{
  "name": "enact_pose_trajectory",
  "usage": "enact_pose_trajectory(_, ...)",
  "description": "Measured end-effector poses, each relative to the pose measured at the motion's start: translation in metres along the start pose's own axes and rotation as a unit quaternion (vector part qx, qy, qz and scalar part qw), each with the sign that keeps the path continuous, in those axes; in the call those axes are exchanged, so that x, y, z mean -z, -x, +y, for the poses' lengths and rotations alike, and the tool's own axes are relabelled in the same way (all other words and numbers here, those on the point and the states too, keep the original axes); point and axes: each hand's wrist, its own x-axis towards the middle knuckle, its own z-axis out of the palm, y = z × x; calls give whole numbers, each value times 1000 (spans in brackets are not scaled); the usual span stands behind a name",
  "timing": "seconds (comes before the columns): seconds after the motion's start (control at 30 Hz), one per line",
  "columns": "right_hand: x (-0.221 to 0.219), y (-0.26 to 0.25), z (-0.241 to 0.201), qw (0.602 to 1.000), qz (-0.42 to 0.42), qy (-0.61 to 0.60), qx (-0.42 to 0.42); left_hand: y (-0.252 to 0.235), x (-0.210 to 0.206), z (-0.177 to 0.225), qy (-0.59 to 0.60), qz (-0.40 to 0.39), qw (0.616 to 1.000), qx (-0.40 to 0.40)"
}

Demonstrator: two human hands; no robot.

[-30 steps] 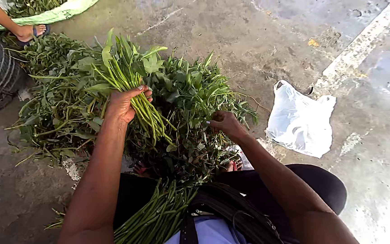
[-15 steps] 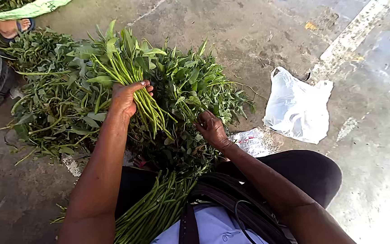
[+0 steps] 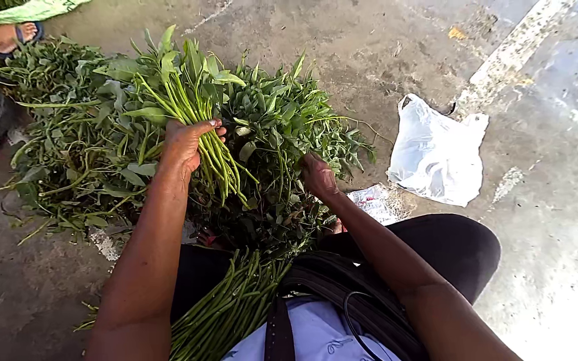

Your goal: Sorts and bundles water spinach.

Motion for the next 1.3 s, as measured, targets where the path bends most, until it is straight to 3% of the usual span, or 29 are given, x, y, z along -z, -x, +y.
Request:
enact_pose_trajectory(0.1,-6,-17,-4,996,33,-67,39,0,-2,-3,-21,-3,1000,2)
enact_pose_trajectory(0.2,-21,-33,-12,996,-88,8,-10,1,-7,-3,-24,-4,1000,7)
enact_pose_trajectory(0.27,-25,-43,-11,992,-116,17,-39,1,-9,-3,-23,-5,1000,11)
enact_pose_trajectory(0.53,80,-37,-16,978,131,-156,41,-4,-9,-5,-16,12,1000,13)
enact_pose_trajectory(0.67,79,-14,-9,930,242,-248,124,-5,-11,-4,-12,19,1000,16)
enact_pose_trajectory(0.8,35,15,5,964,113,-235,54,-3,-9,-7,-17,16,1000,20)
enact_pose_trajectory(1.03,24,26,-6,909,99,-404,41,-3,-3,-9,-1,19,1000,3)
enact_pose_trajectory(1.13,22,30,-6,918,131,-355,116,-2,-2,-7,0,29,1000,8)
enact_pose_trajectory(1.3,23,27,-40,923,246,-145,258,4,-13,-14,-19,19,1000,14)
